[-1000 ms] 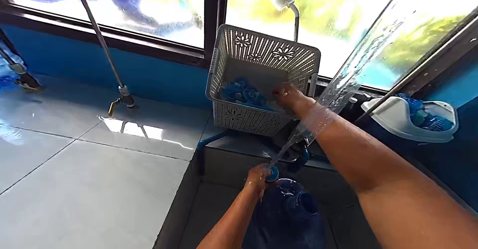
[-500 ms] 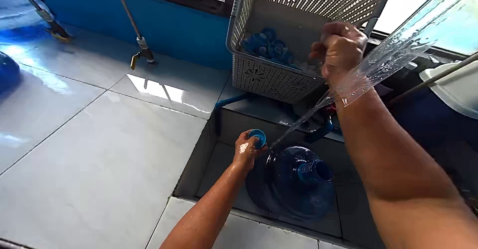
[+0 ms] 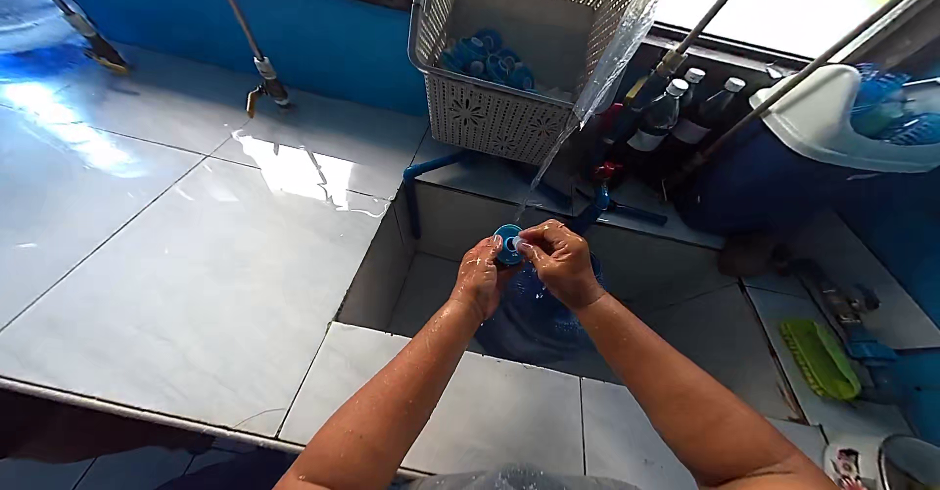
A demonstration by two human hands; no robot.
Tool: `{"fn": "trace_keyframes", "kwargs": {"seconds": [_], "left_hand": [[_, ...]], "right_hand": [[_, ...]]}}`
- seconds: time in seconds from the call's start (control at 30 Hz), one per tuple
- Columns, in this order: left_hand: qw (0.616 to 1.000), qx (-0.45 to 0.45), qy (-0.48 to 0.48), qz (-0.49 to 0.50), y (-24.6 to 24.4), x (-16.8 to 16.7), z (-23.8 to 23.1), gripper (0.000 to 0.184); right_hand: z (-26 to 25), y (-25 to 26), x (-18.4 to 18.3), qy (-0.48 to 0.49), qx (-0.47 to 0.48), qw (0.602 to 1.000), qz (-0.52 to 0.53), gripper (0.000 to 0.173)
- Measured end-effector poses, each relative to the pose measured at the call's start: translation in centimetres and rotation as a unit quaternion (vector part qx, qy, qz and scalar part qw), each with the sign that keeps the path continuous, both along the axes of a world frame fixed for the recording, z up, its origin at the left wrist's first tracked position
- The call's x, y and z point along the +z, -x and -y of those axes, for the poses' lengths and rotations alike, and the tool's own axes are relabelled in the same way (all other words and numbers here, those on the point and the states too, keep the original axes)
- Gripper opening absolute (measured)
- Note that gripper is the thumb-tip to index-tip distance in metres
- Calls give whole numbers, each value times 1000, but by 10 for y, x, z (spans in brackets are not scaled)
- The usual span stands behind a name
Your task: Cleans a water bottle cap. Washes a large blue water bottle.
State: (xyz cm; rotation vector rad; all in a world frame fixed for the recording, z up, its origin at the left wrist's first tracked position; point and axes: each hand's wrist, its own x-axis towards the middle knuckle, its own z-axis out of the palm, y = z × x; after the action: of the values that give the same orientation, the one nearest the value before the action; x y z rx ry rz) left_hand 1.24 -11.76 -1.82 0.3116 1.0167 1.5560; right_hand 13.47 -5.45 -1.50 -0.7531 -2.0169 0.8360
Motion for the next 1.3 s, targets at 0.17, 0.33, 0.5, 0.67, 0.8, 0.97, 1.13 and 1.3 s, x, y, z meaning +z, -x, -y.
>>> {"fn": "trace_keyframes", "kwargs": {"seconds": [0.17,0.33,0.5,0.67,0.8,0.97,1.13,1.3], "left_hand": [[998,-15,6,-67,-7,3,7,23],[999,7,11,-51,-14,-1,8,11],[998,40,30,-42,-11,-12,3,11],[998,-20,-24,-56,5,-3,3,23],[992,-27,-51,-112,4,-7,1,21],[990,-70,-60,-110,15,-16,-4,22],[925,-110,-145,-334,30,-13,-6,28],[834,-56,-172,-521,28,-10,-7,26]], "right_hand": [[13,-6,-4,24,19,999,13,13],[30,8,-10,375,-45,902,-210,10],[25,21,-28,263,-71,957,-98,15],[1,14,-1,186,-28,977,102,47],[14,26,-10,204,-29,979,10,29],[1,16,-10,209,-12,978,3,21],[-19,-10,-2,351,87,927,-102,30],[-14,-7,8,119,15,992,-29,25]]}}
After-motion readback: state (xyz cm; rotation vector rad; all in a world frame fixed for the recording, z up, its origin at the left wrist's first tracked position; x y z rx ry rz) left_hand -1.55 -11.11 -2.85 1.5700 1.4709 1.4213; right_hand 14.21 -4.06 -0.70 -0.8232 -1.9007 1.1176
